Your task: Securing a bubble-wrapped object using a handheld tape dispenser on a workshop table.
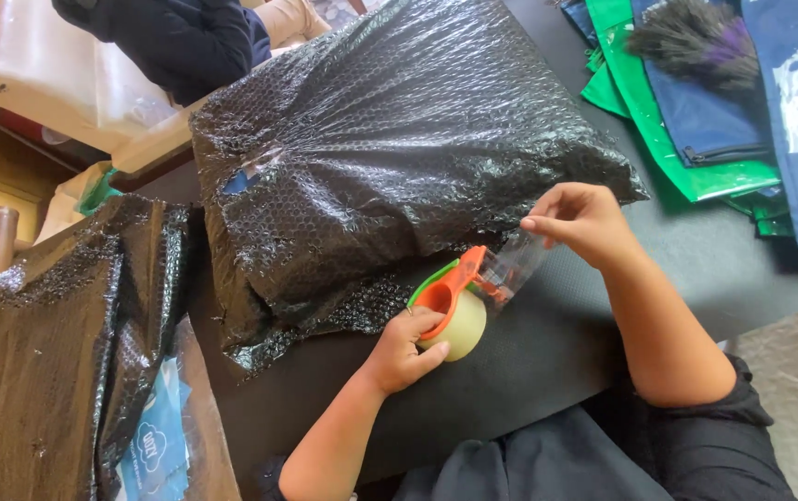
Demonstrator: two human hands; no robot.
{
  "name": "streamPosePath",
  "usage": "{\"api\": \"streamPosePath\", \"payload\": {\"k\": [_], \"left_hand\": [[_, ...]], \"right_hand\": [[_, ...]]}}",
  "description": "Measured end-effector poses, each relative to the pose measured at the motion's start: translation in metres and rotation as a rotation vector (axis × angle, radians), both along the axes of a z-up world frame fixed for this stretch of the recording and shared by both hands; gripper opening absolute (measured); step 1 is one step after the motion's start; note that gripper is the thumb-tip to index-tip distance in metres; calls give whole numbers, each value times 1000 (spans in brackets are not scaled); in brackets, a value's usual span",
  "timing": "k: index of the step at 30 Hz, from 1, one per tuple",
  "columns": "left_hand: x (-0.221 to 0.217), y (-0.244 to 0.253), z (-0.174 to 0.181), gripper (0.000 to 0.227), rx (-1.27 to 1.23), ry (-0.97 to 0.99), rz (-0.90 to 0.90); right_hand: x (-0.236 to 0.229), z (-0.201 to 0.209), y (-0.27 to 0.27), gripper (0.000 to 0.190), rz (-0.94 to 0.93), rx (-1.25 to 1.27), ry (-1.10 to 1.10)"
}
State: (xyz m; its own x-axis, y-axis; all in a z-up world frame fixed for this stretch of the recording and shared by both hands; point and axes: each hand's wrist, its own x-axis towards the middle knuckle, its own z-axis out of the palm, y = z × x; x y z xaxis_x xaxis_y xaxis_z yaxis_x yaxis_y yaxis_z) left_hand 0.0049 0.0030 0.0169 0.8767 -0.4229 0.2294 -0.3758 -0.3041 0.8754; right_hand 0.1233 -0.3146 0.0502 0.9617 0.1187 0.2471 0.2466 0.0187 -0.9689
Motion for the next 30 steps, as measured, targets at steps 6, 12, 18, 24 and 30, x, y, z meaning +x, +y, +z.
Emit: {"api": "streamPosePath", "payload": {"k": [6,12,18,24,30], "left_hand": [[2,0,-22,36,75,-64,40],[-2,-6,-10,44,111,-114,60],[-2,-6,-10,31,93,-118,61],[1,-3,-28,29,95,-127,73],[5,-4,-51,29,-6,-175,98]], "right_hand": [[16,-38,15,16,15,77,166],[23,-52,16,18,28,125,187],[19,-46,25,16,53,134,174],[19,-58,34,14,81,122,194],[7,-52,44,15,106,87,261]]}}
